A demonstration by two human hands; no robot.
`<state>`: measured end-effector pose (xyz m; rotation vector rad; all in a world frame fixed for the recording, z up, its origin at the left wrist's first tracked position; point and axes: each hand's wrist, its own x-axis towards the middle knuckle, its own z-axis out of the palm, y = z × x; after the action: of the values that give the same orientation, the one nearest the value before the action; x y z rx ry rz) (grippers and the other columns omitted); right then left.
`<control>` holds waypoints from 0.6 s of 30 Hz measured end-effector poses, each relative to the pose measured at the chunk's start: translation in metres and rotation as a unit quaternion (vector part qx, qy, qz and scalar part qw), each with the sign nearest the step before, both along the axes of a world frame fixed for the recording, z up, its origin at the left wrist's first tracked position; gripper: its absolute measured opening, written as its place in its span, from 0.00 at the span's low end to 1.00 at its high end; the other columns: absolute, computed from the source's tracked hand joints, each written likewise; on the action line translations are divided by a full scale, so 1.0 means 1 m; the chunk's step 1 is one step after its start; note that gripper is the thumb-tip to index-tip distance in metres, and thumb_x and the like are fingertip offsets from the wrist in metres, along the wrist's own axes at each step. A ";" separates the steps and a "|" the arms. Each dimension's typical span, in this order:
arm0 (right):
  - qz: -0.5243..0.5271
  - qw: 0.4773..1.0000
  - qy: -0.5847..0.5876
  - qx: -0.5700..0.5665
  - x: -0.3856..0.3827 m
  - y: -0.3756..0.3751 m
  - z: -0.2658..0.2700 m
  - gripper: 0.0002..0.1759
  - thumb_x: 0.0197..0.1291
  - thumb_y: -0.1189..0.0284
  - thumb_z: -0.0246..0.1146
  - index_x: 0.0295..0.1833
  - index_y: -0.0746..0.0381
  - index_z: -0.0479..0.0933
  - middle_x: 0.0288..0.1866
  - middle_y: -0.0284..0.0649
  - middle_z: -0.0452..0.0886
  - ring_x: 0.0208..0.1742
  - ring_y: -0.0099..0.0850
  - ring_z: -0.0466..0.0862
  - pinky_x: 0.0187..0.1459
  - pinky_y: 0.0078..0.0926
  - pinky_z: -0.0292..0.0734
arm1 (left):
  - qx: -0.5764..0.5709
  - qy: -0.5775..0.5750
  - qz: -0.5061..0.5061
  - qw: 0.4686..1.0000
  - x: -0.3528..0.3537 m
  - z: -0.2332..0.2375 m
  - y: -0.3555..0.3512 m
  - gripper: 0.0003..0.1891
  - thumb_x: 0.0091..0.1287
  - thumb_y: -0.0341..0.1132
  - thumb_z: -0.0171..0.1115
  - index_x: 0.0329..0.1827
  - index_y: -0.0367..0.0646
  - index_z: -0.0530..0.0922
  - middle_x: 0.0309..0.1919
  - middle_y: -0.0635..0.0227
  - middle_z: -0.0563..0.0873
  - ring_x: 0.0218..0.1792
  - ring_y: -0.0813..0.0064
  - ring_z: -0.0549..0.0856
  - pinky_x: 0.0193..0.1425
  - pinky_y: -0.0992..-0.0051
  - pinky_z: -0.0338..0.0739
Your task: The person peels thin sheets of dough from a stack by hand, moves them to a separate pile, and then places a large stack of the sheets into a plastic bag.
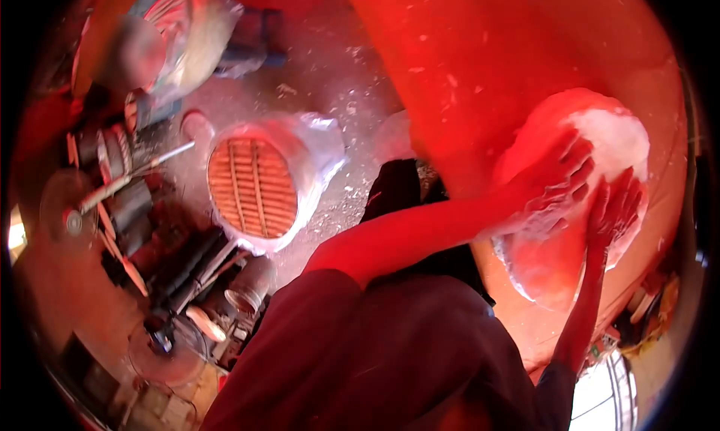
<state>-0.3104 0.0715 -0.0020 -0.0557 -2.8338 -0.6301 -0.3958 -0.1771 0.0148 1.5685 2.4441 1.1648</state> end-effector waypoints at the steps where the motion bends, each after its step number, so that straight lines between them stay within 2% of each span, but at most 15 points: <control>1: -0.011 1.000 -0.002 0.013 -0.002 -0.001 -0.001 0.30 0.71 0.57 0.51 0.70 0.65 0.66 0.67 0.54 0.72 0.69 0.51 0.69 0.70 0.45 0.60 | 0.005 0.009 0.009 1.000 0.002 -0.004 -0.002 0.26 0.52 0.48 0.65 0.50 0.40 0.79 0.56 0.53 0.77 0.64 0.50 0.70 0.68 0.45 0.60; 4: -0.056 0.997 -0.009 0.059 0.007 -0.002 -0.004 0.29 0.72 0.56 0.49 0.70 0.64 0.67 0.64 0.53 0.75 0.67 0.51 0.72 0.69 0.43 0.62 | 0.025 0.035 0.031 0.999 0.010 -0.012 -0.005 0.23 0.51 0.47 0.66 0.47 0.42 0.81 0.53 0.56 0.78 0.61 0.52 0.72 0.65 0.48 0.65; 7: -0.078 0.997 0.011 0.017 0.009 0.006 -0.012 0.34 0.71 0.49 0.46 0.72 0.60 0.64 0.63 0.57 0.74 0.66 0.55 0.70 0.68 0.47 0.62 | 0.078 0.053 0.069 0.993 0.016 -0.009 -0.006 0.20 0.51 0.45 0.67 0.44 0.44 0.82 0.50 0.59 0.80 0.58 0.54 0.75 0.62 0.50 0.69; 8: -0.085 0.996 0.019 0.002 0.007 0.012 -0.019 0.36 0.70 0.46 0.46 0.73 0.59 0.62 0.63 0.58 0.74 0.66 0.56 0.69 0.67 0.49 0.62 | 0.119 0.055 0.103 0.986 0.020 -0.004 -0.007 0.19 0.51 0.45 0.68 0.43 0.45 0.83 0.49 0.60 0.81 0.58 0.55 0.76 0.61 0.51 0.71; 9: -0.047 0.998 0.008 0.037 0.011 0.038 -0.036 0.33 0.72 0.49 0.44 0.73 0.59 0.63 0.67 0.50 0.72 0.67 0.50 0.70 0.69 0.45 0.60 | 0.169 0.046 0.157 0.972 0.031 0.003 -0.012 0.18 0.50 0.44 0.68 0.41 0.46 0.83 0.48 0.61 0.82 0.57 0.56 0.76 0.60 0.52 0.72; 10: -0.036 0.998 0.004 0.043 0.011 0.049 -0.042 0.33 0.72 0.49 0.44 0.73 0.59 0.63 0.67 0.51 0.72 0.66 0.49 0.70 0.68 0.45 0.61 | 0.248 -0.007 0.229 0.941 0.048 0.004 -0.021 0.17 0.51 0.42 0.69 0.41 0.45 0.83 0.46 0.60 0.83 0.54 0.56 0.78 0.57 0.54 0.75; 11: -0.031 0.999 0.002 0.044 0.013 0.051 -0.042 0.33 0.72 0.49 0.43 0.73 0.59 0.63 0.67 0.51 0.72 0.66 0.49 0.71 0.68 0.45 0.62 | 0.245 -0.024 0.300 0.921 0.065 -0.001 -0.045 0.15 0.54 0.36 0.69 0.44 0.43 0.83 0.43 0.56 0.83 0.43 0.57 0.83 0.45 0.64 0.79; 12: -0.035 0.999 0.001 0.032 0.012 0.051 -0.041 0.33 0.72 0.49 0.43 0.73 0.58 0.63 0.67 0.51 0.72 0.66 0.49 0.71 0.67 0.44 0.62 | 0.261 -0.444 0.248 0.821 0.092 -0.007 -0.075 0.11 0.60 0.34 0.67 0.44 0.40 0.82 0.39 0.57 0.84 0.38 0.62 0.85 0.43 0.71 0.80; 13: -0.046 0.999 0.002 0.018 0.010 0.048 -0.038 0.32 0.73 0.49 0.43 0.73 0.58 0.63 0.67 0.51 0.72 0.65 0.48 0.71 0.67 0.44 0.63 | 0.188 -0.027 0.375 0.907 0.103 -0.014 -0.111 0.08 0.66 0.31 0.62 0.46 0.39 0.82 0.37 0.62 0.85 0.38 0.71 0.86 0.42 0.77 0.79; 14: -0.063 0.998 0.001 -0.005 0.007 0.045 -0.038 0.32 0.73 0.49 0.42 0.73 0.58 0.63 0.67 0.52 0.72 0.65 0.48 0.72 0.66 0.44 0.64 | 0.255 -0.230 0.421 0.840 0.132 -0.060 -0.146 0.08 0.69 0.30 0.60 0.47 0.38 0.81 0.36 0.66 0.86 0.41 0.77 0.85 0.45 0.78 0.79; 15: -0.087 0.996 -0.004 -0.030 0.004 0.041 -0.037 0.32 0.73 0.48 0.42 0.73 0.57 0.64 0.66 0.52 0.72 0.64 0.48 0.72 0.65 0.43 0.65 | 0.264 -0.409 0.476 0.732 0.161 -0.063 -0.184 0.09 0.69 0.30 0.59 0.50 0.37 0.80 0.38 0.65 0.85 0.40 0.77 0.85 0.45 0.77 0.80; 16: -0.097 0.994 -0.012 -0.038 0.000 0.042 -0.038 0.32 0.73 0.48 0.42 0.73 0.57 0.64 0.66 0.52 0.72 0.64 0.47 0.73 0.65 0.43 0.65 | 0.220 -0.370 0.531 0.730 0.194 -0.122 -0.238 0.11 0.69 0.30 0.60 0.51 0.37 0.79 0.38 0.66 0.84 0.39 0.76 0.85 0.43 0.76 0.80; 17: -0.098 0.995 -0.019 -0.030 -0.002 0.043 -0.037 0.32 0.73 0.48 0.41 0.72 0.57 0.64 0.66 0.53 0.72 0.64 0.47 0.73 0.64 0.43 0.66 | 0.264 -0.431 0.578 0.641 0.226 -0.161 -0.291 0.12 0.69 0.32 0.60 0.52 0.37 0.78 0.37 0.67 0.84 0.38 0.76 0.85 0.41 0.76 0.80; 18: -0.031 0.995 -0.037 0.086 0.001 0.052 -0.036 0.31 0.74 0.50 0.41 0.72 0.57 0.65 0.65 0.53 0.73 0.63 0.45 0.74 0.62 0.41 0.68 | 0.323 -0.412 0.625 0.579 0.256 -0.187 -0.334 0.11 0.70 0.32 0.59 0.52 0.37 0.77 0.36 0.64 0.83 0.37 0.73 0.85 0.40 0.74 0.81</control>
<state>-0.3093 0.1237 -0.0379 -0.0934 -2.8450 -0.9062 -0.1394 -0.5113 -0.1717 -1.1494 2.1116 2.2309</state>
